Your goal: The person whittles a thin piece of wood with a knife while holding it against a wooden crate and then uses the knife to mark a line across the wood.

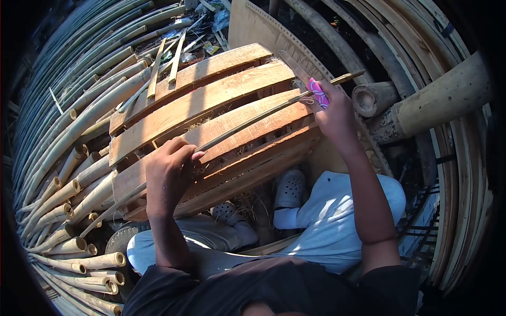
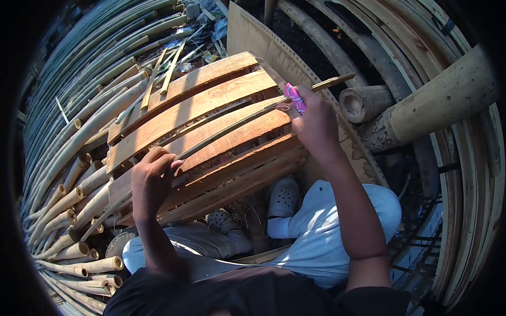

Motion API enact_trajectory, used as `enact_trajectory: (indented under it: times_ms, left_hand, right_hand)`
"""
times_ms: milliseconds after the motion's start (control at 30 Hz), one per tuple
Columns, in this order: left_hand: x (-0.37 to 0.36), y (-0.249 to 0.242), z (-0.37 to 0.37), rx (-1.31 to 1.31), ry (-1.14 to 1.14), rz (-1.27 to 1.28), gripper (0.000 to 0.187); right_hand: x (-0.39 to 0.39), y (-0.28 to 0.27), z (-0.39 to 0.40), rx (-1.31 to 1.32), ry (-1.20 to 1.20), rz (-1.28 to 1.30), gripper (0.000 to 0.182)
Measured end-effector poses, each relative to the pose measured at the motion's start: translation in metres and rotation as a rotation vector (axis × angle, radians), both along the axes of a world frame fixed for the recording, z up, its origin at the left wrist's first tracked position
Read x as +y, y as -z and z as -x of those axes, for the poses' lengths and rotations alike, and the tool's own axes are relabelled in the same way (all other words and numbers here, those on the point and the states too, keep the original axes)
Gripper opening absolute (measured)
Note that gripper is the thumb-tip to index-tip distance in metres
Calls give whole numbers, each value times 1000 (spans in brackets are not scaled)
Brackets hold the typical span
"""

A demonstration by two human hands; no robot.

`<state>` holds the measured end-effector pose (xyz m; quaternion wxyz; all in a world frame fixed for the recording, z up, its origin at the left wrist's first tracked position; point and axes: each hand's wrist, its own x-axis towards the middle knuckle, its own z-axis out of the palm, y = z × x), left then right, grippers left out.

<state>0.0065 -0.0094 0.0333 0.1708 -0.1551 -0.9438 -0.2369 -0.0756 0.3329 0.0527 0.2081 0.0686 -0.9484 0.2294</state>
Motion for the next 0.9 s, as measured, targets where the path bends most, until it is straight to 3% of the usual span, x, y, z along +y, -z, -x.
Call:
enact_trajectory:
  times_ms: [67,133,200,267,467,600,667,733,800,867,900]
  left_hand:
    - [-2,9,5,-16,23,-3,20]
    - [-3,17,8,-33,-4,0,17]
    - [0,20,10,-7,1,-45,16]
    - [2,24,13,17,8,-91,15]
    - [2,27,19,60,27,-84,16]
    - [2,27,17,49,15,-72,15]
    - [3,26,17,32,-4,-43,15]
    - [1,27,17,-21,-44,-93,16]
    - [1,27,18,-20,-44,-87,16]
    - [4,28,16,-22,-48,-86,16]
    - [5,28,17,12,-43,-57,16]
  right_hand:
    - [-4,-2,-2,-8,-7,169,26]
    - [-10,-10,-9,-28,26,160,25]
    - [-11,-12,-12,-44,60,150,30]
    - [-6,-11,-13,-227,82,405,41]
    - [-5,-7,-23,-640,252,296,47]
    - [-9,15,-20,-435,296,145,56]
    - [-36,25,-29,-595,319,425,56]
    - [-33,32,-28,-449,205,444,52]
    - [-19,10,-24,-632,180,622,50]
    - [-22,5,-26,-574,209,597,49]
    - [-30,9,-30,-670,104,655,49]
